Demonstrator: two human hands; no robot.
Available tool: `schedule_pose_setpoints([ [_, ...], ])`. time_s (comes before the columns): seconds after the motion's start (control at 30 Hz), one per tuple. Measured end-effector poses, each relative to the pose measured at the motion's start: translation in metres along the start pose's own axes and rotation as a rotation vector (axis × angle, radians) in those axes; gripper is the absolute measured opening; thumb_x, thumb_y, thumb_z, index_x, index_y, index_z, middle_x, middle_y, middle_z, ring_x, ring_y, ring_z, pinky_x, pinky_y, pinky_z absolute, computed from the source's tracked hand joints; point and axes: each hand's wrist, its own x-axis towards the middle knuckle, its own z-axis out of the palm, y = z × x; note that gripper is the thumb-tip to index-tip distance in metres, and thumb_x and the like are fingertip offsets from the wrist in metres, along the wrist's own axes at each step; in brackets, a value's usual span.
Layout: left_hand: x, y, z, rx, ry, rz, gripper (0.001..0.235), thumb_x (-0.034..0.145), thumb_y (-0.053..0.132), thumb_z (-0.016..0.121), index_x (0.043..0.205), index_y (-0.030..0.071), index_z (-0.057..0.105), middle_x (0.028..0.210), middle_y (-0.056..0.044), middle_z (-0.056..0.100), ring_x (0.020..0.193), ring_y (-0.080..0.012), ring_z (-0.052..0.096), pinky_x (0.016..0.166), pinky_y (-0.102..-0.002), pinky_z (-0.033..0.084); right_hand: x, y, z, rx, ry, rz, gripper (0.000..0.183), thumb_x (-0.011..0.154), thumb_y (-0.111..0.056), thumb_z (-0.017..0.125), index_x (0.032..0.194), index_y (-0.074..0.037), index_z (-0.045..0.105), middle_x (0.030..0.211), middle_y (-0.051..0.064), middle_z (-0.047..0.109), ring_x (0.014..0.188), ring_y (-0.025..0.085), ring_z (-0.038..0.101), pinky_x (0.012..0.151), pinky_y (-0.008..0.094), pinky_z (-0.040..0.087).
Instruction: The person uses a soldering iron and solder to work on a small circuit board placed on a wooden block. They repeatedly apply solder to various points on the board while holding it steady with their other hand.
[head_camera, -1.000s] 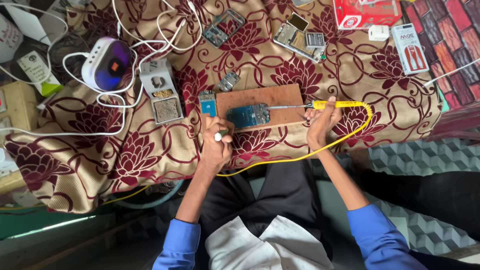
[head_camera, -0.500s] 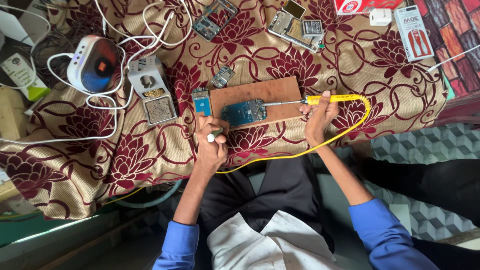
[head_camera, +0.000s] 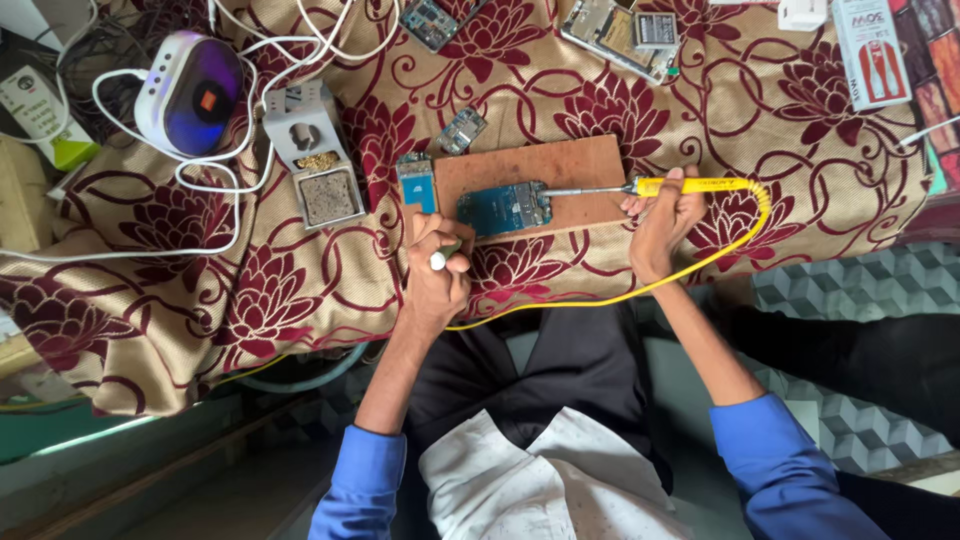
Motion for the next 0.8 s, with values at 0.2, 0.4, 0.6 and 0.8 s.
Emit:
schedule_pose_setpoints([
  [0.2, -0.001, 0.001, -0.001, -0.032, -0.002, -0.056, 0.038, 0.114, 0.036, 0.049, 0.104, 0.002, 0.038, 0.09, -0.012, 0.066, 0.082, -0.025, 0.046, 0.083, -0.043, 0.039, 0.0, 0.003, 0.0, 0.015, 0.033, 0.032, 0.023, 0.115, -0.011, 0.044, 0.093, -0.004, 0.046, 0.063, 0.006, 0.051, 0.052, 0.014, 0.051, 0.056, 0.031, 0.052],
  [0.4, 0.002, 0.002, -0.002, -0.03, 0.002, -0.087, 0.039, 0.113, 0.039, 0.05, 0.1, 0.004, 0.038, 0.089, -0.013, 0.066, 0.081, -0.0249, 0.049, 0.079, -0.041, 0.041, 0.001, 0.005, 0.001, 0.036, 0.017, 0.048, 0.023, 0.115, -0.011, 0.045, 0.093, -0.004, 0.045, 0.063, 0.006, 0.05, 0.052, 0.013, 0.05, 0.057, 0.031, 0.05],
  [0.6, 0.001, 0.003, 0.002, -0.082, 0.012, -0.075, 0.043, 0.111, 0.043, 0.048, 0.102, 0.003, 0.036, 0.086, -0.015, 0.064, 0.079, -0.0236, 0.05, 0.074, -0.038, 0.044, 0.0, 0.0, 0.003, 0.018, -0.006, 0.008, 0.027, 0.116, -0.015, 0.047, 0.092, -0.003, 0.045, 0.066, 0.008, 0.053, 0.053, 0.014, 0.051, 0.057, 0.031, 0.051],
  [0.8, 0.002, 0.0, 0.002, -0.057, 0.009, -0.047, 0.037, 0.112, 0.036, 0.049, 0.102, 0.003, 0.036, 0.084, -0.014, 0.065, 0.077, -0.023, 0.05, 0.072, -0.036, 0.043, 0.002, -0.002, 0.006, 0.083, 0.063, 0.071, 0.029, 0.114, -0.025, 0.045, 0.094, -0.004, 0.046, 0.065, 0.008, 0.054, 0.054, 0.016, 0.055, 0.059, 0.035, 0.056],
])
